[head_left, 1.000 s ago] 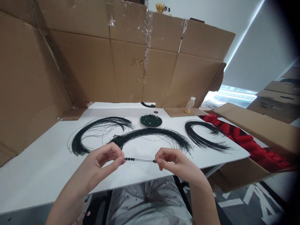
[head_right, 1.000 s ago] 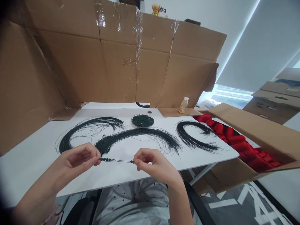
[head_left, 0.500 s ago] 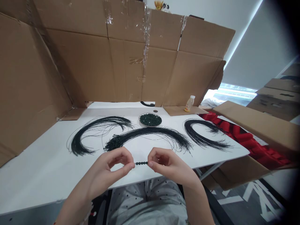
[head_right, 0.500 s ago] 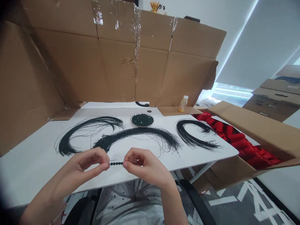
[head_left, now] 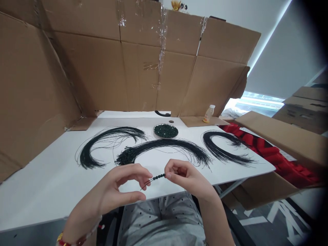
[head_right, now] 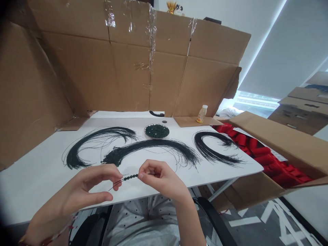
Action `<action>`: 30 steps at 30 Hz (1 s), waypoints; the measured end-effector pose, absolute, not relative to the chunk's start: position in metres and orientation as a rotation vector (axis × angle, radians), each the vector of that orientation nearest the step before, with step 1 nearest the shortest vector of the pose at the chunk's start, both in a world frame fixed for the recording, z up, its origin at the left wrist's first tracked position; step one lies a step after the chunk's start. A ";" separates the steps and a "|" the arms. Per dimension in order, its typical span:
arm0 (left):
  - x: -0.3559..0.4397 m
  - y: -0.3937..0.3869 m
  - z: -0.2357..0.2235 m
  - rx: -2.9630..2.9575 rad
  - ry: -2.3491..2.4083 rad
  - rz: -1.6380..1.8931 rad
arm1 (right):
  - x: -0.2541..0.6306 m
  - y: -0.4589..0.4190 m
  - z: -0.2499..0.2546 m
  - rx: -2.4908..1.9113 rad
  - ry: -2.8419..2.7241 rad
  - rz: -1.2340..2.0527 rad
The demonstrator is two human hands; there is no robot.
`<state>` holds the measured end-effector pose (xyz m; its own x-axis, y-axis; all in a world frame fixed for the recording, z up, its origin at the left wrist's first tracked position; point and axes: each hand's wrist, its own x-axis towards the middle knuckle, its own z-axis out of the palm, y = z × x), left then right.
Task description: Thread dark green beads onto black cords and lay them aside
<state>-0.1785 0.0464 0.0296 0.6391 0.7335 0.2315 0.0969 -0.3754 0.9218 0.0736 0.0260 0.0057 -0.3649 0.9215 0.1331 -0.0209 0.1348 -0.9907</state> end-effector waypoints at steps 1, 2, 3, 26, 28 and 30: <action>-0.179 0.048 0.031 1.869 0.628 0.775 | 0.074 0.026 0.005 -0.909 -1.543 1.368; -0.180 0.049 0.031 1.876 0.599 0.768 | 0.074 0.026 0.005 -0.908 -1.544 1.371; -0.181 0.050 0.032 1.877 0.576 0.772 | 0.075 0.026 0.004 -0.907 -1.545 1.372; -0.175 0.053 0.021 1.804 0.547 0.924 | 0.076 0.025 0.002 -0.902 -1.580 1.440; -0.175 0.054 0.019 1.776 0.561 0.910 | 0.075 0.026 0.002 -0.896 -1.574 1.447; -0.173 0.054 0.018 1.781 0.576 0.887 | 0.075 0.026 0.002 -0.890 -1.567 1.454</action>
